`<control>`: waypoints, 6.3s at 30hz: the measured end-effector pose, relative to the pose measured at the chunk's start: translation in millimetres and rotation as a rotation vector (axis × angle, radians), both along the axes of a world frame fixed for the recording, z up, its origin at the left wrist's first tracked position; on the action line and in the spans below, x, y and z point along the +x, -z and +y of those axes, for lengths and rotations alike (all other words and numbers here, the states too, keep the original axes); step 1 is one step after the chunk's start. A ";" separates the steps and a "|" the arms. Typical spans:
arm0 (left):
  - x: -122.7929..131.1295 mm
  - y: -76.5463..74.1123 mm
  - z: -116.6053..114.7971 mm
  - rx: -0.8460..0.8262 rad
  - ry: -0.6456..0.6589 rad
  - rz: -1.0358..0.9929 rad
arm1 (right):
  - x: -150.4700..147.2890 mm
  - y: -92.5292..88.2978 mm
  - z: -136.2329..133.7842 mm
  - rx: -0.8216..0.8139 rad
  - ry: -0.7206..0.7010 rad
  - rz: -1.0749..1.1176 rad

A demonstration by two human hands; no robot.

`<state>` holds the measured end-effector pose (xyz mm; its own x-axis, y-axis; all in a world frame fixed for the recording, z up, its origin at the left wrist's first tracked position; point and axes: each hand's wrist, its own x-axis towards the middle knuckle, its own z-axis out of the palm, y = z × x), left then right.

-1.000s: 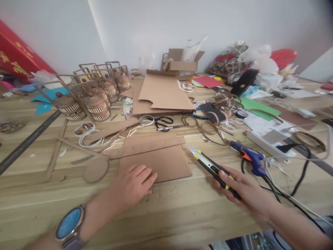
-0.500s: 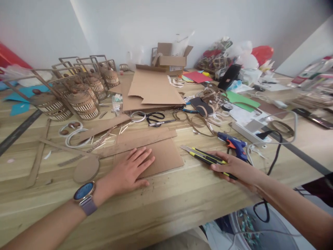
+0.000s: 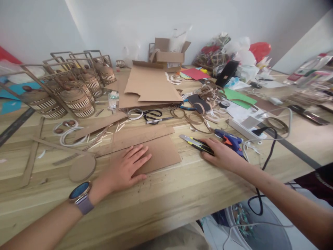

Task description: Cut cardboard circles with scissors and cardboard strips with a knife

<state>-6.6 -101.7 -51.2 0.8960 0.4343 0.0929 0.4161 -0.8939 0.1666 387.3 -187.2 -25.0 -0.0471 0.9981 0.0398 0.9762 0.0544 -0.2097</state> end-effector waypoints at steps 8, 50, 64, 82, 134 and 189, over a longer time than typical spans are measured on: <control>-4.5 -0.5 -2.5 -0.038 -0.013 -0.082 | -4.6 18.8 -3.5 0.136 0.112 0.032; 8.2 -7.7 0.7 0.124 0.105 -0.032 | 10.4 -7.9 10.1 -0.066 -0.484 0.153; 81.5 -0.5 17.9 0.010 0.122 0.058 | 5.7 -4.9 14.3 -0.052 -0.461 0.186; 76.4 4.7 18.1 -0.055 0.089 -0.010 | 17.4 -6.6 8.9 -0.066 -0.474 0.183; 69.5 -3.8 17.9 -0.068 0.204 -0.093 | 15.5 -17.5 -23.3 -0.183 -0.377 0.334; 167.1 -70.8 41.4 -0.139 0.349 0.430 | -22.9 -28.8 -74.4 -0.521 0.461 1.565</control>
<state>160.5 -60.3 19.6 0.9331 0.0878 -0.3487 0.1563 -0.9724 0.1735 364.3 -261.7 3.8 -0.0089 0.8385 -0.5448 -0.2467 -0.5298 -0.8115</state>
